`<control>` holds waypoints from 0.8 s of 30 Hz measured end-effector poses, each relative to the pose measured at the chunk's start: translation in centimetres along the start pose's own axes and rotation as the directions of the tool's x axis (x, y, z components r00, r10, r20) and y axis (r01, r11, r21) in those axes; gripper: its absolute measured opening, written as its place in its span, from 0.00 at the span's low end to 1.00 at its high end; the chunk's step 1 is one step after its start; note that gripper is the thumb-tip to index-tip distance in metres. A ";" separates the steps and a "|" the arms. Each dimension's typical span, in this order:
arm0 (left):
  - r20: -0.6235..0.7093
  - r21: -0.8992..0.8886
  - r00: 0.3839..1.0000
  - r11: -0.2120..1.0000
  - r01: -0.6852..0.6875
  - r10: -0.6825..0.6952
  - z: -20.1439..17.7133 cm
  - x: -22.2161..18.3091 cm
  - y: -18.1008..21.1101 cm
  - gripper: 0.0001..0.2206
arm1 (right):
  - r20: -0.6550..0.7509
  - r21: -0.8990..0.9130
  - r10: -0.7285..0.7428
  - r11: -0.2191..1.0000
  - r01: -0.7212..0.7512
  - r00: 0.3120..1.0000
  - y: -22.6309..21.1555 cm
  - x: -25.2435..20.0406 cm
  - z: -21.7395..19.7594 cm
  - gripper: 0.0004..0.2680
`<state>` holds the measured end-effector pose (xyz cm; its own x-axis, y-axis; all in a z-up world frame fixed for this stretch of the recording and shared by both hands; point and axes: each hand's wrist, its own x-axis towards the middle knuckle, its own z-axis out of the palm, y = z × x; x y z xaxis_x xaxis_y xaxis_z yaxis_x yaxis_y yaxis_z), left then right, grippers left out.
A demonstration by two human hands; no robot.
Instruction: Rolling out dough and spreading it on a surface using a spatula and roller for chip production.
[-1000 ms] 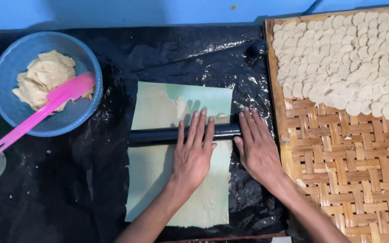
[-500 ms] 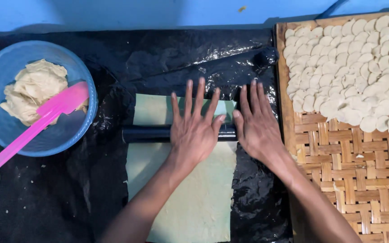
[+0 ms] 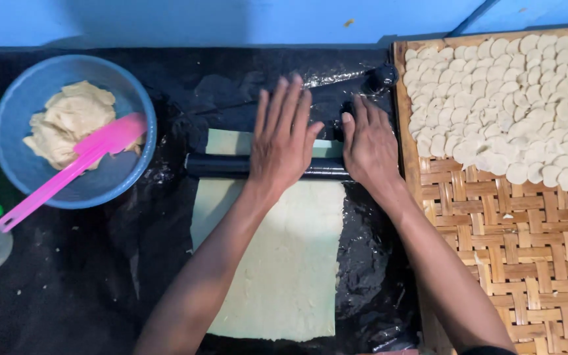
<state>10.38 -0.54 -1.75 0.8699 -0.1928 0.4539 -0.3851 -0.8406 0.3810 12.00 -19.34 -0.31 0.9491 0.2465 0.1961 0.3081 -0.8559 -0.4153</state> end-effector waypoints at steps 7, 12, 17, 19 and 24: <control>0.184 -0.134 0.978 0.988 -0.076 0.100 -4.2 -4.2 1.6 0.19 | -0.141 -0.048 0.093 0.994 -0.101 0.986 0.8 -0.1 0.4 0.13; 0.272 -0.082 0.949 0.987 -0.141 0.158 -5.7 -3.9 1.9 0.25 | -0.154 0.167 0.202 0.970 -0.176 0.967 -0.1 -2.4 -1.4 0.13; 0.308 -0.095 0.939 0.987 -0.129 0.152 -7.7 -8.4 5.9 0.23 | -0.006 0.021 -0.013 1.000 0.013 1.000 -3.2 -9.8 -5.8 0.11; 0.339 -0.106 0.933 0.991 -0.087 0.118 -7.9 -10.4 7.2 0.23 | 0.071 0.008 -0.013 1.000 0.012 0.997 -3.4 -12.4 -5.8 0.14; 0.351 0.051 0.936 0.999 0.006 -0.024 -6.1 -12.7 8.4 0.30 | 0.146 -0.096 -0.096 0.989 0.110 0.985 -1.8 -15.4 -2.9 0.22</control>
<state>-5.80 -2.08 0.57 0.9316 -0.3382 0.1332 -0.3635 -0.8663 0.3426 -3.32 -22.92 0.05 0.9147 0.3908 0.1033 0.4032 -0.8634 -0.3034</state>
